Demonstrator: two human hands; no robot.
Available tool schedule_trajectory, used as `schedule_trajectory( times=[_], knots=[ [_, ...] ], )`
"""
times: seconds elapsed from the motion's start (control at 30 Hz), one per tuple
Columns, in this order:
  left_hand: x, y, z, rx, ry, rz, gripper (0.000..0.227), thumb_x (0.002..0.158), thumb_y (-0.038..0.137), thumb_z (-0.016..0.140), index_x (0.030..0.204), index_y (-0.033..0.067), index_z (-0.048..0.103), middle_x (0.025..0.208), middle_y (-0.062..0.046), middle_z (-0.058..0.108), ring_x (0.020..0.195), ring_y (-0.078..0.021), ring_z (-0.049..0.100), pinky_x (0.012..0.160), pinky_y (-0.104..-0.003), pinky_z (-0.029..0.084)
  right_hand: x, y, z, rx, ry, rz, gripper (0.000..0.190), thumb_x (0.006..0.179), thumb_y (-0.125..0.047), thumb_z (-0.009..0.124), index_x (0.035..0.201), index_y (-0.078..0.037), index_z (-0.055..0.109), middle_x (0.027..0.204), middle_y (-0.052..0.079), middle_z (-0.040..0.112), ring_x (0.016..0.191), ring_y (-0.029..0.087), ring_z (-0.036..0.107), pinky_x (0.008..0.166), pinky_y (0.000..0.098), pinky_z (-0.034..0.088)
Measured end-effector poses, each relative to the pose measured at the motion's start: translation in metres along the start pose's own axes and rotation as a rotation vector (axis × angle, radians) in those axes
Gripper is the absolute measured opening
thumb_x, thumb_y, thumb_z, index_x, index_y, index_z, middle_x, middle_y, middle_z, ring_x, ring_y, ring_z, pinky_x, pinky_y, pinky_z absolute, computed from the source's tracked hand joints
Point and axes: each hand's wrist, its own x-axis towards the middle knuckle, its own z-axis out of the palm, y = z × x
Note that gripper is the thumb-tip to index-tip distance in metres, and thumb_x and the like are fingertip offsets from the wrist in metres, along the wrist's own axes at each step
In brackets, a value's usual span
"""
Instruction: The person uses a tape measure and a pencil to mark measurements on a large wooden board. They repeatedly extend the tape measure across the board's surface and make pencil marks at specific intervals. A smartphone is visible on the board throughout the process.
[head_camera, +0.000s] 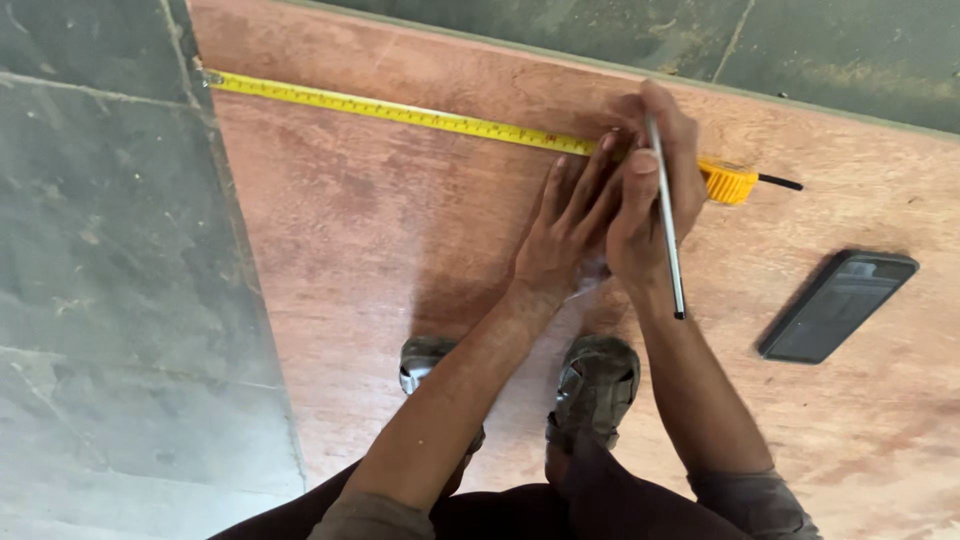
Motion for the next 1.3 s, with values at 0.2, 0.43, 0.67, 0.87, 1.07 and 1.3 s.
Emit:
schedule_trajectory(
  times=[0.2, 0.43, 0.67, 0.87, 1.07, 1.3],
  knots=[
    [0.006, 0.006, -0.026, -0.126, 0.074, -0.043, 0.057, 0.113, 0.031, 0.045, 0.164, 0.0099, 0.033, 0.171, -0.007, 0.027, 0.159, -0.0245, 0.030, 0.131, -0.053, 0.027, -0.004, 0.004, 0.007, 0.225, 0.102, -0.024, 0.058, 0.122, -0.044, 0.042, 0.158, 0.001, 0.034, 0.152, 0.019, 0.051, 0.145, 0.025, 0.051, 0.126, 0.0393, 0.038],
    [0.001, -0.064, -0.063, 0.287, -0.205, 0.422, 0.061, 0.103, 0.014, 0.051, 0.161, 0.0107, 0.033, 0.170, -0.010, 0.025, 0.156, -0.0231, 0.025, 0.129, -0.049, 0.019, -0.001, 0.020, 0.012, 0.088, 0.190, -0.034, 0.057, 0.120, -0.040, 0.041, 0.159, 0.001, 0.034, 0.150, 0.020, 0.055, 0.144, 0.027, 0.053, 0.126, 0.0398, 0.037],
    [-0.009, -0.211, -0.119, -0.030, -0.366, 0.275, 0.062, 0.106, 0.022, 0.053, 0.157, -0.0071, 0.033, 0.167, -0.023, 0.030, 0.156, -0.0387, 0.028, 0.124, -0.061, 0.018, 0.001, 0.013, 0.019, 0.010, 0.228, -0.045, 0.056, 0.120, -0.040, 0.040, 0.160, 0.000, 0.036, 0.147, 0.019, 0.057, 0.142, 0.025, 0.053, 0.125, 0.0387, 0.037],
    [-0.031, -0.232, -0.084, 0.106, -0.088, 0.215, 0.062, 0.111, 0.045, 0.046, 0.160, 0.0075, 0.041, 0.165, -0.017, 0.038, 0.155, -0.0322, 0.033, 0.127, -0.060, 0.015, -0.005, 0.010, 0.018, 0.004, 0.137, -0.028, 0.054, 0.119, -0.041, 0.037, 0.153, 0.001, 0.044, 0.131, 0.015, 0.062, 0.116, 0.021, 0.064, 0.103, 0.0342, 0.055],
    [-0.048, -0.241, -0.074, 0.037, -0.057, 0.202, 0.054, 0.114, 0.045, 0.052, 0.157, 0.0128, 0.054, 0.166, -0.011, 0.043, 0.155, -0.0270, 0.036, 0.128, -0.056, 0.019, -0.009, 0.024, 0.024, -0.054, 0.173, -0.078, 0.045, 0.119, -0.037, 0.044, 0.140, 0.000, 0.057, 0.104, 0.018, 0.072, 0.095, 0.023, 0.068, 0.095, 0.0340, 0.053],
    [-0.043, -0.238, -0.074, -0.033, -0.017, 0.172, 0.053, 0.112, 0.041, 0.065, 0.156, 0.0153, 0.054, 0.165, -0.006, 0.046, 0.155, -0.0222, 0.037, 0.129, -0.053, 0.020, -0.011, 0.026, 0.024, 0.117, 0.198, -0.014, 0.041, 0.119, -0.035, 0.049, 0.138, 0.001, 0.052, 0.098, 0.019, 0.072, 0.089, 0.024, 0.072, 0.088, 0.0317, 0.058]
  ],
)
